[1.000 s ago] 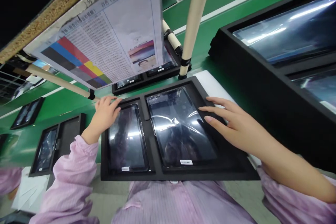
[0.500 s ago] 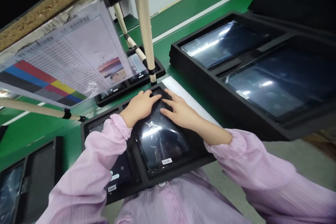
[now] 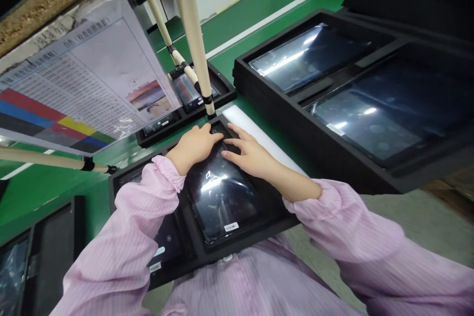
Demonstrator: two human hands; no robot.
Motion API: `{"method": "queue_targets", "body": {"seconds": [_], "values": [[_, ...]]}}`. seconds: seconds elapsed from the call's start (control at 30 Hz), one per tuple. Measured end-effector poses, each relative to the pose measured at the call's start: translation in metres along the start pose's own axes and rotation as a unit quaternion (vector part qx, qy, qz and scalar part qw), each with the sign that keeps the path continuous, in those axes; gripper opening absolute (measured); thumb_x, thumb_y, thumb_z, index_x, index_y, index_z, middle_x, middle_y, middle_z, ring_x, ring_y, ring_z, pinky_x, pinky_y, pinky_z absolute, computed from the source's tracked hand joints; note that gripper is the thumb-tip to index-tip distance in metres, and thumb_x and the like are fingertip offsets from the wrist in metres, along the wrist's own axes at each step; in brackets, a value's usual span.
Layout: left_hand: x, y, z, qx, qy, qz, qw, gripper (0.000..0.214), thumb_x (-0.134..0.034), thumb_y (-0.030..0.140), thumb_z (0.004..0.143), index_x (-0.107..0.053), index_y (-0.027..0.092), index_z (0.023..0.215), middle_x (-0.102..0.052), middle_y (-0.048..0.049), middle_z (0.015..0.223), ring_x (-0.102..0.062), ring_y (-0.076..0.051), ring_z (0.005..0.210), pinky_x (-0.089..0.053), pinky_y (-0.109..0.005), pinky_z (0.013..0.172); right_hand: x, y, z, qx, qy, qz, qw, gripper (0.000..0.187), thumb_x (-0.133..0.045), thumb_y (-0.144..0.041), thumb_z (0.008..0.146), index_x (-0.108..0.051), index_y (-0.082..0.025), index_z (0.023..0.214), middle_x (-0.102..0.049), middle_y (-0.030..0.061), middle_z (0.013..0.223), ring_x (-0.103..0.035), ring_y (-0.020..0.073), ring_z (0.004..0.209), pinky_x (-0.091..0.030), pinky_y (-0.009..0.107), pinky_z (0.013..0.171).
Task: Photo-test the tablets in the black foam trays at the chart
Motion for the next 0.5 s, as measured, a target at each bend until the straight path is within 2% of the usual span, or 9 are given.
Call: {"method": "queue_targets", "body": {"seconds": [0.2,0.37,0.5], "values": [[0.0054,0.0061,0.0099,-0.006,-0.006,0.013,1.0,0.041,-0.038,0.025,0.102,-0.06,0.031,0.135,-0.056,-0.0136,0.12,-0.066,-0.03,0.098,-0.05,-0.037,0.073,0.0009,-0.0051,-0.0026,-0.01,-0.014,-0.02,1.0,0.044,-0.062,-0.041,0.089,-0.071,-0.015,0.123,-0.029,0.0101,0.164,-0.032,0.0321,0.149,-0.026,0.048,0.125],[0.0041,0.0002,0.0087,-0.031,-0.009,0.014,0.999,0.043,-0.037,0.021,0.101,-0.058,0.032,0.136,-0.057,-0.0113,0.118,-0.067,-0.026,0.091,-0.048,-0.035,0.073,0.0006,-0.0012,-0.0029,0.005,-0.003,-0.007,1.0,0.042,-0.062,-0.044,0.089,-0.072,-0.019,0.122,-0.03,0.0074,0.164,-0.032,0.0327,0.149,-0.025,0.05,0.125],[0.0023,-0.0024,0.0076,-0.032,-0.006,0.017,0.999,0.047,-0.038,0.016,0.098,-0.057,0.031,0.137,-0.057,-0.0119,0.117,-0.067,-0.026,0.092,-0.047,-0.035,0.073,-0.0012,0.0018,-0.0019,-0.002,-0.007,-0.012,1.0,0.045,-0.062,-0.045,0.09,-0.071,-0.016,0.124,-0.028,0.01,0.164,-0.031,0.0328,0.15,-0.024,0.048,0.126]]}}
Point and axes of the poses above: each hand's wrist, its own z-axis towards the middle knuckle, its own x-axis out of the back of the hand, y = z × x, the point moved 5 cm from there along z, towards the middle knuckle
